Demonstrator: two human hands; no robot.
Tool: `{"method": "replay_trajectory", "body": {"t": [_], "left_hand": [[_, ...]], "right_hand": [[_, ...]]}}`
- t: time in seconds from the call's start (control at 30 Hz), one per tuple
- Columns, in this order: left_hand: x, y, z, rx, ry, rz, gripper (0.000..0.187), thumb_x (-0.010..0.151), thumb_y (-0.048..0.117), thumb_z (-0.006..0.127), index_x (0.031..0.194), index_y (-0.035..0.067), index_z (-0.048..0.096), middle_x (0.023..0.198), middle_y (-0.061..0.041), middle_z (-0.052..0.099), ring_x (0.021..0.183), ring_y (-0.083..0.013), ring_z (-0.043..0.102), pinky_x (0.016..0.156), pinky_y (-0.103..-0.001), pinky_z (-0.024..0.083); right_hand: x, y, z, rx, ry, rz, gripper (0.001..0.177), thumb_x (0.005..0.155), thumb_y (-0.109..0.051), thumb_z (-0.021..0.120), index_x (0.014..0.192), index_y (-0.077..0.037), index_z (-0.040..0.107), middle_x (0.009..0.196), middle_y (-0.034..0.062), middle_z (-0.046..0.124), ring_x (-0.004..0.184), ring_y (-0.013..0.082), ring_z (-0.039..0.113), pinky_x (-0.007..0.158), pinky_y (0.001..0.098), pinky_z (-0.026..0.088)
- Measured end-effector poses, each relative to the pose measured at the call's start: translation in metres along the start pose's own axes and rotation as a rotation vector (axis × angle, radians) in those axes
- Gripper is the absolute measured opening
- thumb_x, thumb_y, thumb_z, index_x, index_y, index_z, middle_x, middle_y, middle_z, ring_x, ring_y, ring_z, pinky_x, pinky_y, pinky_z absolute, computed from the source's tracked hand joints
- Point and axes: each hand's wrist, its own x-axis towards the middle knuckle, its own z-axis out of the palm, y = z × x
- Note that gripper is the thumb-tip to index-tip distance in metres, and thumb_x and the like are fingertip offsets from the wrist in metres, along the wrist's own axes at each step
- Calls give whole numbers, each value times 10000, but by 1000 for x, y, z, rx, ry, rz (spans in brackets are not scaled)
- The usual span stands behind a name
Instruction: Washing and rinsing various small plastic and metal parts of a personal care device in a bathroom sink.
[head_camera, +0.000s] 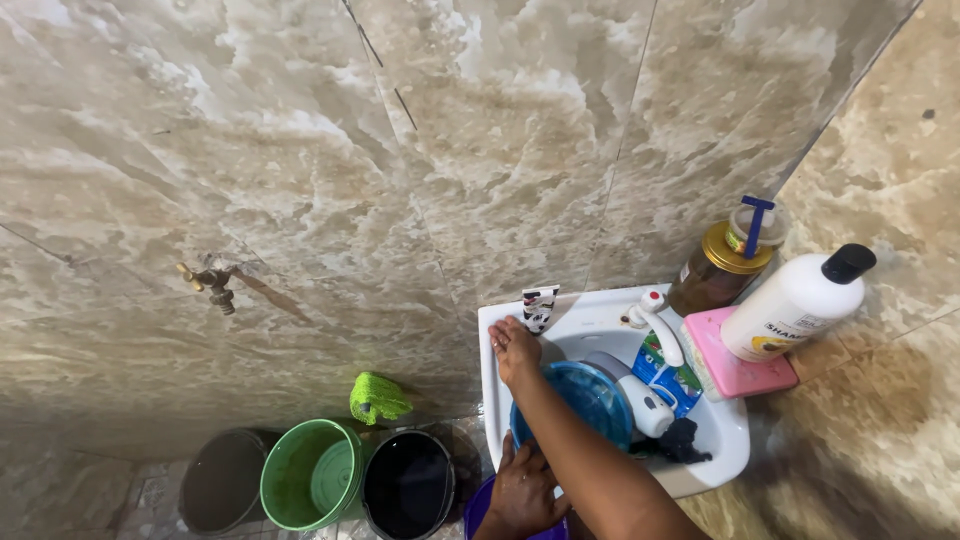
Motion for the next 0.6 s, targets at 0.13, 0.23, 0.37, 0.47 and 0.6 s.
{"method": "replay_trajectory", "body": {"t": [0.13, 0.23, 0.37, 0.47, 0.6], "left_hand": [[1, 0, -1, -20, -39, 9, 435, 886, 471, 693, 1173, 153, 768, 1314, -107, 647, 1325, -380, 473, 1060, -788, 216], [3, 0, 0, -8, -3, 20, 506, 880, 486, 700, 1234, 130, 756, 1277, -110, 663, 1287, -372, 493, 1045, -790, 218], [0, 4, 0, 12, 55, 38, 443, 891, 490, 717, 1169, 150, 772, 1167, -111, 692, 1241, -373, 525, 1061, -773, 230], [2, 3, -1, 0, 62, 29, 408, 907, 494, 718, 1115, 149, 784, 1103, -118, 695, 1205, -376, 540, 1073, -762, 225], [1, 4, 0, -11, -8, -11, 410, 915, 536, 723, 941, 133, 796, 1001, -133, 685, 1203, -399, 542, 1110, -759, 189]], "right_hand": [[-7, 5, -25, -51, -71, 9, 424, 1000, -123, 490, 1417, -65, 543, 1220, 114, 661, 1055, 265, 670, 980, 398, 518], [-21, 1, -32, -78, -98, 6, 435, 981, -122, 535, 1412, -70, 554, 1221, 108, 668, 1070, 258, 660, 956, 395, 495], [-36, -6, -47, -108, -51, 126, 382, 962, -159, 581, 1339, -103, 572, 1151, 99, 664, 1015, 258, 655, 934, 438, 500], [-67, -35, -41, -103, -68, 123, 320, 919, -128, 619, 1236, -124, 581, 1068, 109, 636, 916, 267, 667, 843, 453, 533], [-89, -91, -28, -288, 57, -175, 354, 862, -54, 664, 1191, -165, 591, 991, 76, 608, 790, 191, 624, 653, 374, 524]]}}
